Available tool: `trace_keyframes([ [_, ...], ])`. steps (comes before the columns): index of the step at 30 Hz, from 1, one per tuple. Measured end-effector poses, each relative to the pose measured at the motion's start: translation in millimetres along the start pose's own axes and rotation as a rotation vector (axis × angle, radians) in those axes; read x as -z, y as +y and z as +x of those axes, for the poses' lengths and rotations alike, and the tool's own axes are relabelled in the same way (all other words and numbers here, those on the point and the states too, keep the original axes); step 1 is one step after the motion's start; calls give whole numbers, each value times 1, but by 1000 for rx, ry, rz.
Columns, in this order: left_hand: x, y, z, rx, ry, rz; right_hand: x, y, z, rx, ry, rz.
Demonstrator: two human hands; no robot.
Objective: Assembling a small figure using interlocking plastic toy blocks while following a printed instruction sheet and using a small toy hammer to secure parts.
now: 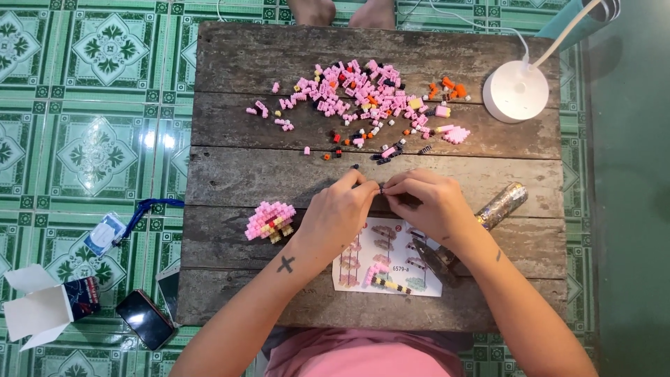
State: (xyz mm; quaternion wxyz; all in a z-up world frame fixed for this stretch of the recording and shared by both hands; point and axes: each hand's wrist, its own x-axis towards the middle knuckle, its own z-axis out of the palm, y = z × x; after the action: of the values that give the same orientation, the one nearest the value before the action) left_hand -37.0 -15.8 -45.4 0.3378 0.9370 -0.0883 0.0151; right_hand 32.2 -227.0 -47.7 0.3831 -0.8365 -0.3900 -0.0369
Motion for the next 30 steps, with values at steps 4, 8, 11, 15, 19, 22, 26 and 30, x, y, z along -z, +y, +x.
trace_keyframes([
  [4,-2,-2,0,-3,11,-8,-1,-2,2,-18,-4,7],
  [8,-1,-2,1,0,2,-24,3,-7,5,-46,-18,29],
  [11,1,-3,1,-10,-2,-40,2,-4,4,-32,-24,10],
  [15,-1,-4,1,-14,-1,-35,-2,1,2,-6,-32,-31],
  [19,2,-3,3,-21,-3,-24,-3,-5,4,47,-46,-125],
  [22,1,-4,1,-18,-29,-29,-1,-5,3,84,-137,-268],
  [26,5,-2,2,17,-43,-45,24,-19,40,3,-353,-263],
  [30,7,-1,4,19,-31,-54,38,-1,99,9,-292,-369],
])
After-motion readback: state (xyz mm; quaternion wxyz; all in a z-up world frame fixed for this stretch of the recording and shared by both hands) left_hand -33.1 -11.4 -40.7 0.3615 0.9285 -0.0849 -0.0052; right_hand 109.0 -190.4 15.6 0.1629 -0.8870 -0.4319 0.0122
